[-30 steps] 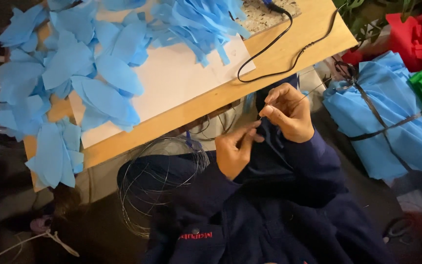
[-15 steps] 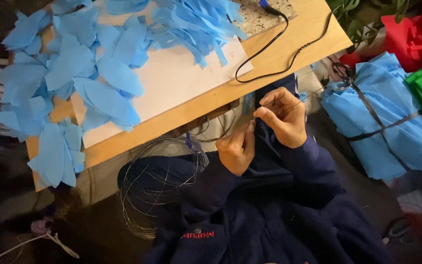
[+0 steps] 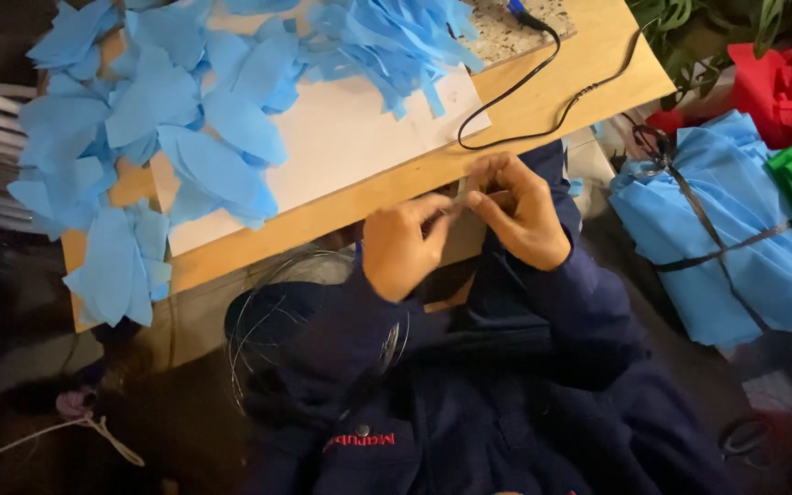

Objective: Cutting and shaping thin metal wires from a coil to create frames for decorations

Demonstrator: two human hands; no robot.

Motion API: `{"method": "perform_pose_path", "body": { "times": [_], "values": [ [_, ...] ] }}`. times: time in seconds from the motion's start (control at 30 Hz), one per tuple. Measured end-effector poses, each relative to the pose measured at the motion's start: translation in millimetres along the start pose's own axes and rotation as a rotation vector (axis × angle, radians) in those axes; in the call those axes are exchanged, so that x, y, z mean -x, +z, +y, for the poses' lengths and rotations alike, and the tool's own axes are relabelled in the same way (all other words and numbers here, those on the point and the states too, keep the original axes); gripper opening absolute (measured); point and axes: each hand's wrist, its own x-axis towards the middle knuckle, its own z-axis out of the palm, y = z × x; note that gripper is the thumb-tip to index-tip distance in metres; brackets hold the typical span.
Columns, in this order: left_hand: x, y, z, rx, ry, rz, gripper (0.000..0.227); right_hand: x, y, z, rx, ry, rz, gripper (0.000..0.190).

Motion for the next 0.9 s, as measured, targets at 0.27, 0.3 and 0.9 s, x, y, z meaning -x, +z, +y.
{"method": "perform_pose_path", "body": {
  "times": [0.27,0.3,0.9],
  "values": [
    [-4,2,-73,-0.080,-0.170,-0.236,0.007,32,21,30,0.407,-0.158,0.137,0.027],
    [-3,1,-76,-0.093,-0.147,-0.251,0.007,37,26,39,0.329,-0.141,0.181,0.026],
    [-8,-61,22,0.465,-0.080,-0.211,0.006,67,55,43,-0.389,0.095,0.314,0.013]
  ]
}}
